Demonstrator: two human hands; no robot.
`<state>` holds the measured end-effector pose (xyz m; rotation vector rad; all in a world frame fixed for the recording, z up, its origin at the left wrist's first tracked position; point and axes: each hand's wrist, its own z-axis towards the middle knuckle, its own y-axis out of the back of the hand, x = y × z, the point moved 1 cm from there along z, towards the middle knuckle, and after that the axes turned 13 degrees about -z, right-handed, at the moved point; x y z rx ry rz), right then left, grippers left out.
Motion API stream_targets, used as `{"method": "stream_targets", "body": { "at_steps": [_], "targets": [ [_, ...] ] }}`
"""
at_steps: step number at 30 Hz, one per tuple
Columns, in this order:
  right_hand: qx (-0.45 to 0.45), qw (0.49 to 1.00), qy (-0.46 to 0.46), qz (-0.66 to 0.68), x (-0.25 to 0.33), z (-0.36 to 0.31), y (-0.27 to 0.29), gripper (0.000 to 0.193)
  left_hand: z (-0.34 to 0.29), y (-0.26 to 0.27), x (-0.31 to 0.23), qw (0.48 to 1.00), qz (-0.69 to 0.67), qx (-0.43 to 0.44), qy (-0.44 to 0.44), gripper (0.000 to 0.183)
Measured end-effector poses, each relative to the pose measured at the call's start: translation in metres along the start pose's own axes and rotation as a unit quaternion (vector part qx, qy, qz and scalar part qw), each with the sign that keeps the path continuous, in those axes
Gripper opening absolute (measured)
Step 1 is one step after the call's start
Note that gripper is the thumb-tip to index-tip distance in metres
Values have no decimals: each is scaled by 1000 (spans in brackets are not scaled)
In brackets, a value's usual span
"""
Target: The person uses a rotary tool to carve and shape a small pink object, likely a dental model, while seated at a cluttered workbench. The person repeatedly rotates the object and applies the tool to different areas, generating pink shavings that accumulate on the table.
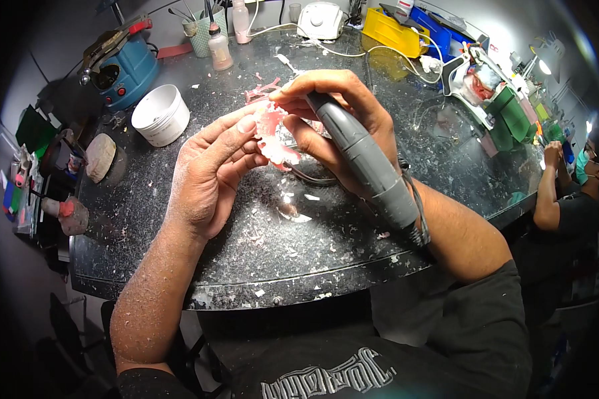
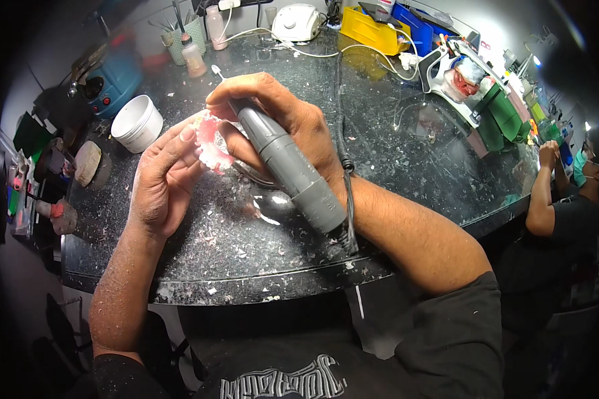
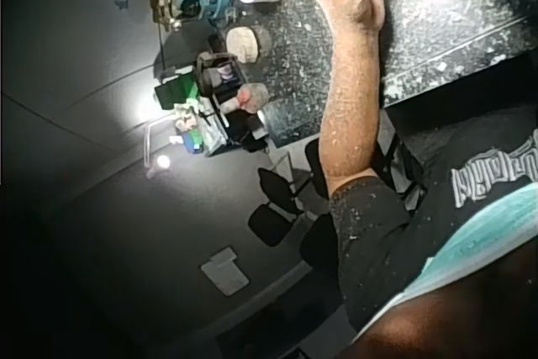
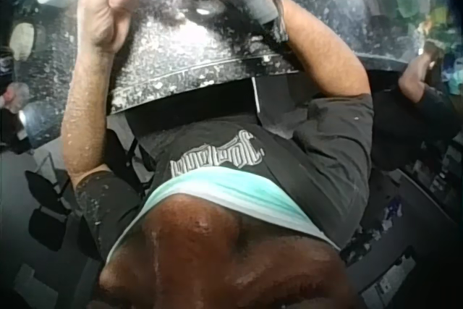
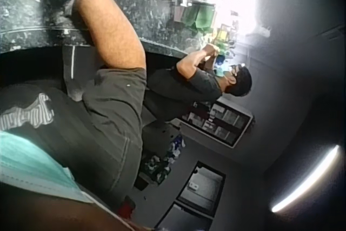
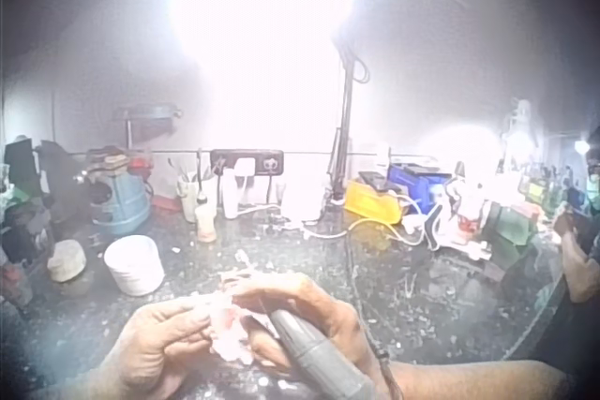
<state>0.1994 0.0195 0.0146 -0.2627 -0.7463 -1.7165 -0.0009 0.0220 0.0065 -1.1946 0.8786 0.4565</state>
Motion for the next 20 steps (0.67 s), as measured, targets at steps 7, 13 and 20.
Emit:
{"method": "stream_targets", "body": {
  "at_steps": [7,13,20],
  "targets": [
    [-34,988,-122,92,-2,2,-1,34,0,-1,0,998,-54,11,8,44],
    [-5,984,-150,100,1,0,2,38,1,0,0,999,-15,24,28,50],
    [37,989,-127,68,0,1,4,39,2,5,6,999,-10,38,9,39]
  ]
}}
